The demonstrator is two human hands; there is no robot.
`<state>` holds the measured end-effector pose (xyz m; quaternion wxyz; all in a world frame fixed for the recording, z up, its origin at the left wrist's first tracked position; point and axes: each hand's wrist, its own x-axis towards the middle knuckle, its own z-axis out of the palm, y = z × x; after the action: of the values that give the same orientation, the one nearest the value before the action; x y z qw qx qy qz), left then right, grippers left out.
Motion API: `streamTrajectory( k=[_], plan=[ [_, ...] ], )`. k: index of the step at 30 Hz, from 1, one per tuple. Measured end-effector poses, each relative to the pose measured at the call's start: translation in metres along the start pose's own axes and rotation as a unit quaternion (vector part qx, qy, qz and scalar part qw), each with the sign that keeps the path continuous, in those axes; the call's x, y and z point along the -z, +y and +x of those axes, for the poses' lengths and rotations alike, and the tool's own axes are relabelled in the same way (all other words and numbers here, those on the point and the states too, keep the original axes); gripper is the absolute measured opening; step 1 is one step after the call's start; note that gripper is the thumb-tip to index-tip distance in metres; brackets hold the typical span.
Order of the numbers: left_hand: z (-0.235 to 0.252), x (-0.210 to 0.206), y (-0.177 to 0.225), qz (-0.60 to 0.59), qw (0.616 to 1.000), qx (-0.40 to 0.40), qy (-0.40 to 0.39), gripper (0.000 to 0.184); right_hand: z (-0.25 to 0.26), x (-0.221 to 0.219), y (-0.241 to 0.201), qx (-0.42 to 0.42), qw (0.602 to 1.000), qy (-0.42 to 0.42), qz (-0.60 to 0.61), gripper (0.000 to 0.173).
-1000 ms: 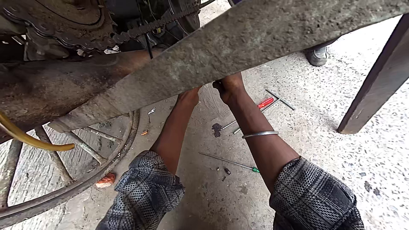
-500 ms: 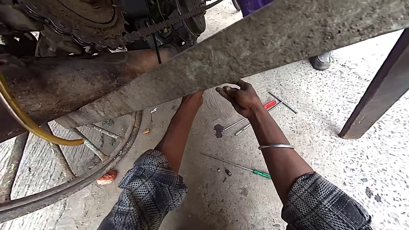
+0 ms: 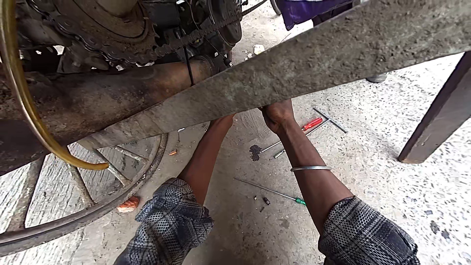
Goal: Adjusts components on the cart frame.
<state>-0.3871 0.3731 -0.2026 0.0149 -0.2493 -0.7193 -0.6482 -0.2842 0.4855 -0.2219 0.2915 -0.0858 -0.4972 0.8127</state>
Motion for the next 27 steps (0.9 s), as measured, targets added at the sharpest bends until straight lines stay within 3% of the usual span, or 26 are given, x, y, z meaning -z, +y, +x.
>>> streamTrajectory(
  k=[5, 8, 12, 17, 20, 25, 27],
  plan=[
    [-0.025, 0.002, 0.003, 0.007, 1.000, 0.023, -0.007, 0.018, -0.003, -0.002, -0.005, 0.063, 0.996, 0.001, -0.069, 0.034],
    [-0.010, 0.002, -0.007, -0.012, 1.000, 0.000, 0.004, 0.019, -0.003, -0.003, -0.008, 0.070, 0.995, 0.009, -0.075, 0.029],
    [0.017, 0.001, -0.007, -0.033, 0.999, -0.015, 0.008, 0.021, -0.004, -0.004, -0.009, 0.054, 0.997, 0.024, -0.042, 0.025],
    [-0.031, 0.001, -0.005, -0.005, 1.000, 0.019, -0.002, 0.017, -0.006, -0.002, -0.008, 0.014, 1.000, 0.024, 0.004, 0.020],
    [-0.032, -0.001, -0.001, -0.017, 0.999, 0.038, 0.003, 0.017, -0.005, 0.001, -0.008, -0.017, 1.000, 0.003, 0.017, 0.023],
    [-0.023, -0.011, 0.049, -0.023, 0.997, 0.075, 0.015, 0.010, -0.003, 0.008, -0.007, -0.002, 0.994, -0.057, -0.093, 0.023],
    [-0.023, -0.009, 0.044, -0.018, 0.998, 0.058, 0.012, 0.010, -0.003, 0.009, -0.005, 0.008, 0.990, -0.064, -0.122, 0.023]
  ],
)
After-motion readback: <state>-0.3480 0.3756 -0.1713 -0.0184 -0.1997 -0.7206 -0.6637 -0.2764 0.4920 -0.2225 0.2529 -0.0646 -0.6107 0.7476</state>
